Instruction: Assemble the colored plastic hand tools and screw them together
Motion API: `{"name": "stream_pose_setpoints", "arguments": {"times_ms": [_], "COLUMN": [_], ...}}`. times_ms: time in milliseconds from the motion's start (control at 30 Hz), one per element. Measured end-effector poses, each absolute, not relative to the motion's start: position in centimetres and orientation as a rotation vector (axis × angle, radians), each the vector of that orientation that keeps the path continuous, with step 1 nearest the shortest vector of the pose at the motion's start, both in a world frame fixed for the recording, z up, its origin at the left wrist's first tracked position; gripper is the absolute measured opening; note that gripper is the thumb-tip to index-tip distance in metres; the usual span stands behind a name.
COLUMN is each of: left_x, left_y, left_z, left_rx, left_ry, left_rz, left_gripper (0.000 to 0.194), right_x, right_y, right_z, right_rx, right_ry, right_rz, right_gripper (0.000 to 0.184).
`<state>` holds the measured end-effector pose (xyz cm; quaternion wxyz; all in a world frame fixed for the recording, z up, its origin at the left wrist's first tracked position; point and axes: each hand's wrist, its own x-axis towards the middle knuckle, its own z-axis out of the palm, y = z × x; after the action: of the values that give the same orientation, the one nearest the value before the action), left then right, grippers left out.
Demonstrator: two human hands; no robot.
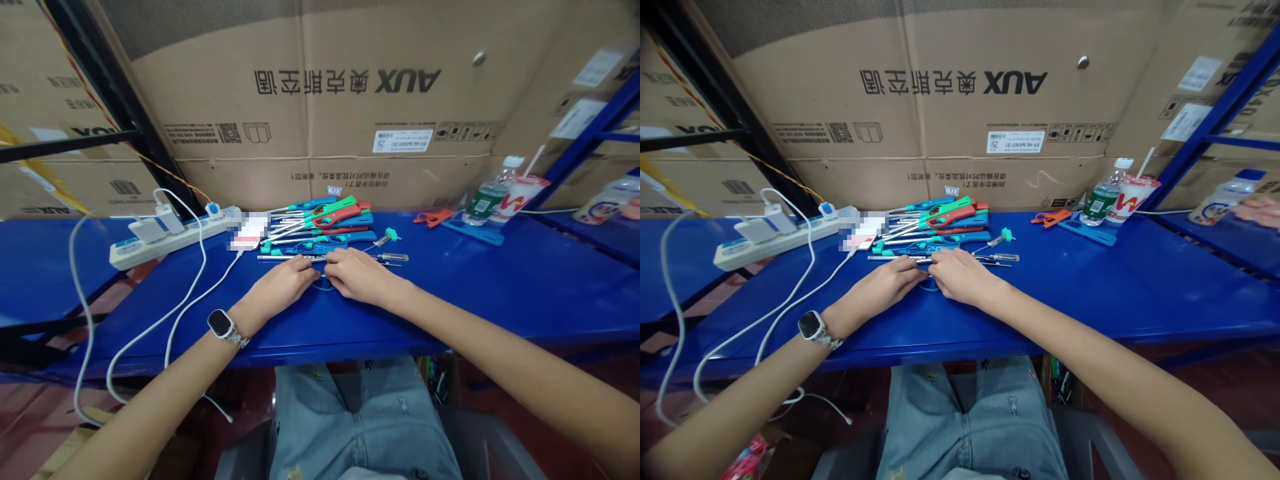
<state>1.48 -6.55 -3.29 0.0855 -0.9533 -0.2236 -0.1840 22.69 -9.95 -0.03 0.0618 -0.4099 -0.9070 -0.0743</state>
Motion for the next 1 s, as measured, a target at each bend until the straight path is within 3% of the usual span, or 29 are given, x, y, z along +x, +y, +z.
{"name": "stream_pose_setpoints", "arguments": {"times_ms": [567, 1000], "left_x": [0.4, 0.2], "left_y": [-6.3, -7.4], "left_z": [-2.9, -2.6], "left_rx": [-2.957, -2.992], "left_ry": [-0.601, -0.604], "left_rz": [-0.531, -0.559], "left_gripper": [0.042, 0.039], "right_x": [24.5, 23.8], "right_y": [-9.2, -9.3], "right_z": [-0.3, -0.1], "right_rx": [-1.182, -1.144], "right_ry": [-2.645, -2.78], "right_rz": [0.064, -0.291], "right_gripper": [0.018, 0.022]}}
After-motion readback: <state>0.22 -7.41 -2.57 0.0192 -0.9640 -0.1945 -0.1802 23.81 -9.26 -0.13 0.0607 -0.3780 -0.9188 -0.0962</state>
